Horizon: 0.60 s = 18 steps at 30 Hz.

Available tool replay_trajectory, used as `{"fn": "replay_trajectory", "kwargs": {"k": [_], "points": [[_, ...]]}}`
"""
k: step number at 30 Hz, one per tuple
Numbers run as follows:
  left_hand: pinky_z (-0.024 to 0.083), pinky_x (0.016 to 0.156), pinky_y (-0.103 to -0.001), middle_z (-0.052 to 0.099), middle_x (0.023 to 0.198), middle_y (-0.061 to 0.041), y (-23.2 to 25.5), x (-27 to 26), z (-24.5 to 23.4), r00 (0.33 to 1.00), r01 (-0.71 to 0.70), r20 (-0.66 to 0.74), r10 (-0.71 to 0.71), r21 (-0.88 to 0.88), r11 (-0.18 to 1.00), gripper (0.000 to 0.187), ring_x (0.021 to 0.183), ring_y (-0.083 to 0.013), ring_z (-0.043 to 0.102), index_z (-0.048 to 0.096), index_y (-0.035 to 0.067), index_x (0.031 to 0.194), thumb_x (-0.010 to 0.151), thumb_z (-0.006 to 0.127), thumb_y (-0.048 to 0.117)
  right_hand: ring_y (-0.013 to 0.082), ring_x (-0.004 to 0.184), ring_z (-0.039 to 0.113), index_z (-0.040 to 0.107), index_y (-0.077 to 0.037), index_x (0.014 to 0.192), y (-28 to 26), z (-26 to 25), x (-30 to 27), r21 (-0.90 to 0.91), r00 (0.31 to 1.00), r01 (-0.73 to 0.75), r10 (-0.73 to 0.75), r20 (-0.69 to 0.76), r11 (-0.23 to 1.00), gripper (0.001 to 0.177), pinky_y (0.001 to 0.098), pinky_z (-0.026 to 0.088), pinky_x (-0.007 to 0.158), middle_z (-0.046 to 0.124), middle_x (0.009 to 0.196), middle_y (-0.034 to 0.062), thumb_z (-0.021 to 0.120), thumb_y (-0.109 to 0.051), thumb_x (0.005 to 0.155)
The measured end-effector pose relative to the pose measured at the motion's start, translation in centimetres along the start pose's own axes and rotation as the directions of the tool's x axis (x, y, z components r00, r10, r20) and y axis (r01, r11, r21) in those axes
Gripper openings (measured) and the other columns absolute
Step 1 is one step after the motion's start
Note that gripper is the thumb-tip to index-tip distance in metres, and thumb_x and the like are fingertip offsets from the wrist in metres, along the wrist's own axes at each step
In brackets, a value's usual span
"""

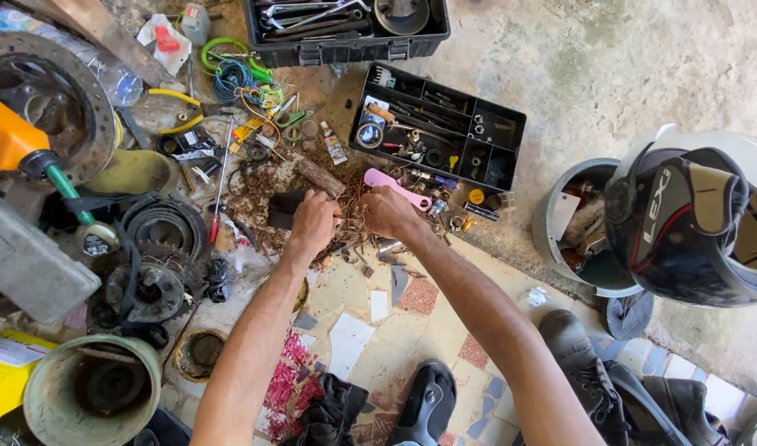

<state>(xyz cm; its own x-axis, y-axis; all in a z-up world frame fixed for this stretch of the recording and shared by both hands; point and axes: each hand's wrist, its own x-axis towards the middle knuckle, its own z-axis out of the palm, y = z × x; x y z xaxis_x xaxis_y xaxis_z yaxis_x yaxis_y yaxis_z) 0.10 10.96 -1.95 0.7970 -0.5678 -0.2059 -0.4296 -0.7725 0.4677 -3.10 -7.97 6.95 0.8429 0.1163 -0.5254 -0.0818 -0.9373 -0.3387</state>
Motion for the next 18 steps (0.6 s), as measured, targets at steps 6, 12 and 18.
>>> {"fn": "replay_trajectory", "kwargs": {"k": [6,12,18], "points": [[0.050,0.091,-0.046,0.058,0.125,-0.012,1.6,-0.4,-1.1,0.998,-0.017,0.059,0.008,0.142,0.990,0.031,0.115,-0.0293,0.051,0.072,0.005,0.106,0.082,0.084,0.018,0.0228,0.094,0.062,0.072,-0.012,0.117,-0.3,2.2,0.4,-0.036,0.998,0.048,-0.049,-0.030,0.998,0.022,0.0349,0.059,0.073,0.067,0.113,0.0110,0.066,-0.014,0.095],[0.049,0.090,-0.041,0.057,0.112,-0.011,0.6,-0.7,-1.1,0.999,-0.014,-0.048,0.007,-0.146,0.989,0.022,0.104,-0.0261,0.052,0.068,0.004,0.106,0.093,0.075,0.020,0.0249,0.088,0.062,0.071,-0.007,0.107,-0.8,-0.1,-0.3,0.019,0.993,0.045,-0.043,-0.108,0.999,0.014,0.0354,0.058,0.069,0.067,0.105,0.0123,0.059,-0.013,0.103],[0.044,0.097,-0.042,0.061,0.101,-0.009,1.5,-0.2,-7.6,0.960,-0.167,-0.267,0.082,-0.314,0.935,0.013,0.102,-0.0243,0.054,0.072,0.006,0.097,0.096,0.072,0.019,0.0212,0.084,0.068,0.073,-0.007,0.102,0.6,-2.8,0.0,0.242,0.954,0.181,-0.110,-0.278,0.953,0.012,0.0328,0.060,0.066,0.072,0.104,0.0113,0.062,-0.008,0.096]]}}
